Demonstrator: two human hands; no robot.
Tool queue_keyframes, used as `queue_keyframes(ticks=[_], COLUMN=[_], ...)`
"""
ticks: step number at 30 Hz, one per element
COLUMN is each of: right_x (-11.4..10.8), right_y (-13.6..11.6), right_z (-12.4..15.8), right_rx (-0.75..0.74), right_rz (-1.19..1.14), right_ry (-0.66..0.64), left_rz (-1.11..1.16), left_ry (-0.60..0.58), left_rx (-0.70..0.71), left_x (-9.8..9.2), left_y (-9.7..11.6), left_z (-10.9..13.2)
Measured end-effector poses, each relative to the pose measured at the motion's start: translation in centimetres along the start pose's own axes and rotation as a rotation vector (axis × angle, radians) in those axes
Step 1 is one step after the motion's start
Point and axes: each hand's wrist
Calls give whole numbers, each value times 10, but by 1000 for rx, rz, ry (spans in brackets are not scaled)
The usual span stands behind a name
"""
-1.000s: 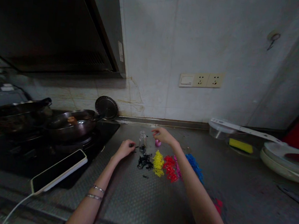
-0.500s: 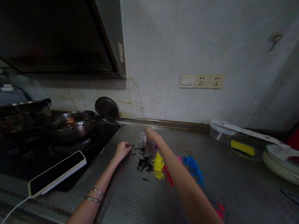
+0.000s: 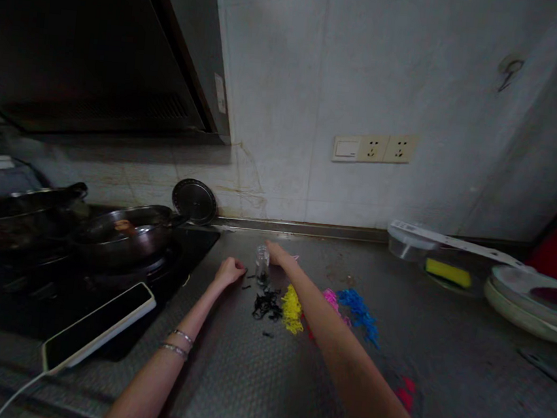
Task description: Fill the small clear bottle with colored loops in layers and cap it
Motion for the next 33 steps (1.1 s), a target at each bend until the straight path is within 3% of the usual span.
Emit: queue_keyframes(ticks=[6,11,19,26,33], right_x=[-23,-47,-73,-79,-68], right_y=[-6,-13,-33,-42,-45], right_z=[30,67,89,95,90], right_rx=[39,66,-80,-172,-255], right_rz=[36,29,-119,-208,-257], right_ry=[94,297,500,523,588], left_rz=[-16,46,96,83,-4], left_ry=[-87,-153,-206,-217,-289], left_rx=[88,248,284,301,338], left_x=[-4,-5,-7,2,-4], left_y=[5,6,3,8,13], left_z=[1,11,14,6,6])
Point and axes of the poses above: each hand's wrist, its own z-axis away from the middle knuckle, its own x-axis out of the palm, y = z × x, and after that the axes turned 7 degrees about -x, right-handed
